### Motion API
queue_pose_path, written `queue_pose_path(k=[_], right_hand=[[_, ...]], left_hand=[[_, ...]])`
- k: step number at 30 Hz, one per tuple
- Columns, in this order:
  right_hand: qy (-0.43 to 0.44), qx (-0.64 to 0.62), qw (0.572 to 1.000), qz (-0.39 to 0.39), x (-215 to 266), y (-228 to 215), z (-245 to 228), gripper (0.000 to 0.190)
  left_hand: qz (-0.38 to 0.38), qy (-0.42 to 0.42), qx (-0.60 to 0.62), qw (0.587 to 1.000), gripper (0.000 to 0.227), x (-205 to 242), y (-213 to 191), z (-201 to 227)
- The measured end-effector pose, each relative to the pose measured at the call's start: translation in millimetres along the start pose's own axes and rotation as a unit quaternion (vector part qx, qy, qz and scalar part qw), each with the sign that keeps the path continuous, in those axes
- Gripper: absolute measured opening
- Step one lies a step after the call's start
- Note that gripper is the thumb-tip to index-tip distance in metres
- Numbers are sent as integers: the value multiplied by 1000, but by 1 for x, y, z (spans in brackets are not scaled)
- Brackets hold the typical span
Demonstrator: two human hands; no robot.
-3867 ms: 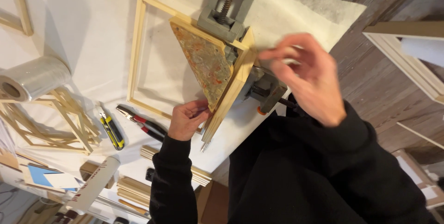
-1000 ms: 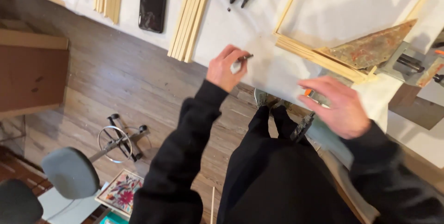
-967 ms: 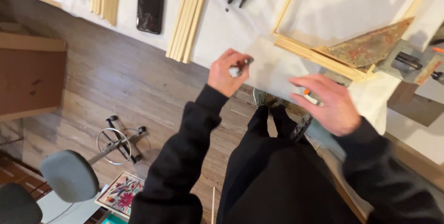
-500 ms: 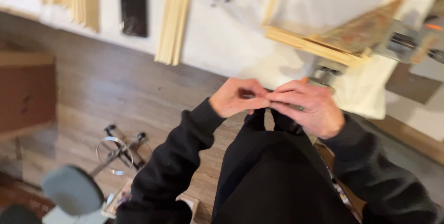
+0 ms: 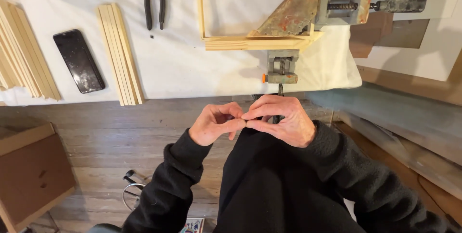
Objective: Assembling wooden picture frames by gluing, clamping in a miter vice, and hammering joints.
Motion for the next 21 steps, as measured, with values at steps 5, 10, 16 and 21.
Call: queue_pose_path(k=[5, 10, 16, 21], right_hand=[[-3, -25, 999, 36, 8, -3, 9, 24], [4, -104, 993, 45, 12, -1, 29, 21], [31, -228, 973, 34, 11, -6, 51, 13], [194, -480, 855, 25, 18, -7, 92, 4]], left_hand=[[32, 37, 13, 999, 7, 0, 10, 10], [33, 67, 72, 995, 7, 2, 18, 16], [29, 96, 58, 993, 10, 4, -7, 16], [199, 127, -219, 947, 16, -17, -130, -2]])
Point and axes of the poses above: each hand's wrist, its own x-axis away from the middle knuckle, its own y-axis out of the palm, z = x × y, the point moved 10 cm from there along -x, towards the middle knuckle, and after that the axes turned 12 degrees about y, right-handed, at the moved point
